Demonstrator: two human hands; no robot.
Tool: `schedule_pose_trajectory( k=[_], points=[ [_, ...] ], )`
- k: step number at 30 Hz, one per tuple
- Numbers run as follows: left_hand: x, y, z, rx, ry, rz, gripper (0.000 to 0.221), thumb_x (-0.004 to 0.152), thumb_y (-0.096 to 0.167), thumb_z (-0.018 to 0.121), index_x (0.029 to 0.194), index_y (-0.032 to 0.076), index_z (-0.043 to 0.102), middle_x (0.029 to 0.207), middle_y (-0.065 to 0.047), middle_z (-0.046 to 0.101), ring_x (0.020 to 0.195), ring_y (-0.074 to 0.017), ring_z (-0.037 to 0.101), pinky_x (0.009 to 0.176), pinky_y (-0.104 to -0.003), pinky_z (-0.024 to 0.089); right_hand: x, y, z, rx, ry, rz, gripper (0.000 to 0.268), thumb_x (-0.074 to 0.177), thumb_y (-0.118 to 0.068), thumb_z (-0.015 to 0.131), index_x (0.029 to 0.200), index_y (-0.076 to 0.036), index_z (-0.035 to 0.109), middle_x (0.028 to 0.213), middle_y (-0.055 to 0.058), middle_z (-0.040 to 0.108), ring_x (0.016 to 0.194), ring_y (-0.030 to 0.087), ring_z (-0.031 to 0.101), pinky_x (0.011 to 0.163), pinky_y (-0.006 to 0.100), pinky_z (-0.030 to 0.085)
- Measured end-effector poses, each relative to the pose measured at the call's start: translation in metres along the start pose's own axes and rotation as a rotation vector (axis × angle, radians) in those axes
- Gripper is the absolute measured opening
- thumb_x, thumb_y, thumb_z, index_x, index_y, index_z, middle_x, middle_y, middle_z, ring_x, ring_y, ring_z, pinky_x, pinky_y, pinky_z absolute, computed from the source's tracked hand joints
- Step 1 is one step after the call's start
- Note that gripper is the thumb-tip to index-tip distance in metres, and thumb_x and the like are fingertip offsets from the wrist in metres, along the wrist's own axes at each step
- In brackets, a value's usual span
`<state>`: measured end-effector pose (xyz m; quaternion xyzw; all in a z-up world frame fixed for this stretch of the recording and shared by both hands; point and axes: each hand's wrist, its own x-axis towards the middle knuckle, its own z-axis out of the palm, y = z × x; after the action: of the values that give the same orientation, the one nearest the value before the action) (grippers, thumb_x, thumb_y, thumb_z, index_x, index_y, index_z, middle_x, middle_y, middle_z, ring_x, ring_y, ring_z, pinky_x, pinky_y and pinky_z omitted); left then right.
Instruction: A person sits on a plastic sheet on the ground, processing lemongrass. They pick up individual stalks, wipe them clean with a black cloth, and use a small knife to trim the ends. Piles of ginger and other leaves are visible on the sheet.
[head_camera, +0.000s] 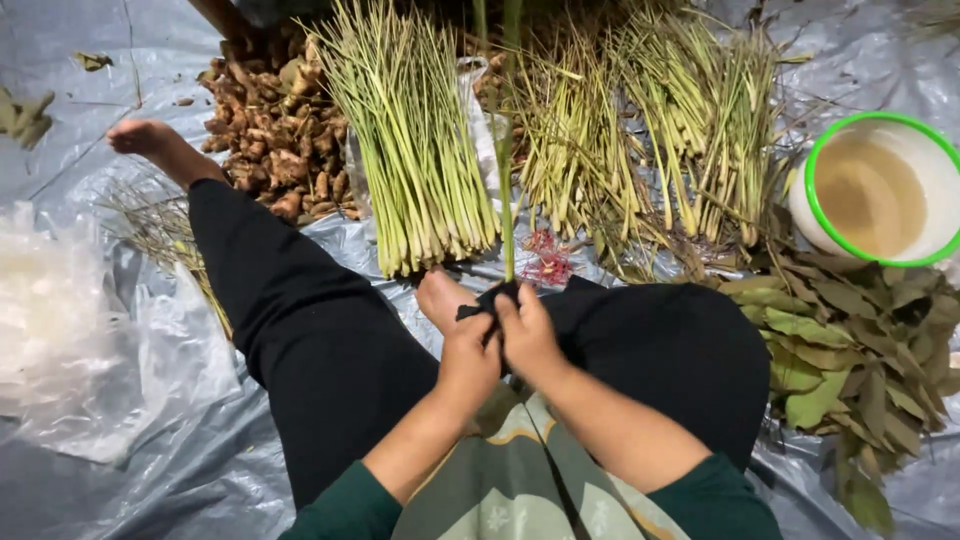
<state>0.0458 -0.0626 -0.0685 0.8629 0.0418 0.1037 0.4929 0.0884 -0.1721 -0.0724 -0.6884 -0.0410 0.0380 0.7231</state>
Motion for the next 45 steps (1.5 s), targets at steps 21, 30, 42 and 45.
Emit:
schedule_pose_trajectory(
  k=[21,30,42,45],
  points=[
    [0.064,0.010,-0.071,-0.780,0.409,-0.376,0.009,0.088,0.010,0.082,0.095,0.009,0.076,0.090,-0.003,0.076,0.085,-0.0082,0.067,0.083,-0.024,0.056,0.028,0.047,-0.014,-0.092,0.122,0.411,0.043,0.108,-0.030,0.049,0.109,0.006,0.074,0.110,0.028,0.072,0.107,0.031,0.063,0.101,0.050,0.045],
    [0.044,-0.016,-0.039,-0.676,0.312,-0.431,0.004,0.087,0.006,0.081,0.087,0.007,0.077,0.088,-0.006,0.075,0.081,-0.0118,0.063,0.073,-0.022,0.054,-0.008,-0.004,0.040,-0.345,-0.191,-0.020,0.026,0.100,-0.012,0.058,0.124,-0.005,0.064,0.119,0.022,0.070,0.123,0.037,0.062,0.105,0.051,0.047],
    [0.109,-0.016,-0.105,-0.581,0.615,-0.209,0.013,0.089,0.007,0.081,0.100,0.012,0.075,0.086,0.001,0.069,0.081,-0.0080,0.063,0.079,-0.025,0.059,-0.015,0.047,0.015,-0.647,-0.440,0.353,0.033,0.102,-0.048,0.057,0.096,-0.018,0.071,0.091,0.009,0.079,0.096,0.030,0.074,0.079,0.040,0.060],
    [0.144,-0.042,-0.089,-0.338,0.423,-0.223,0.038,0.086,0.013,0.086,0.118,0.000,0.070,0.098,-0.019,0.073,0.088,-0.0281,0.071,0.080,-0.042,0.060,0.002,-0.002,0.003,-0.585,-0.422,0.314,0.030,0.102,-0.039,0.058,0.106,-0.013,0.071,0.097,0.018,0.077,0.103,0.036,0.072,0.085,0.045,0.059]
  ],
)
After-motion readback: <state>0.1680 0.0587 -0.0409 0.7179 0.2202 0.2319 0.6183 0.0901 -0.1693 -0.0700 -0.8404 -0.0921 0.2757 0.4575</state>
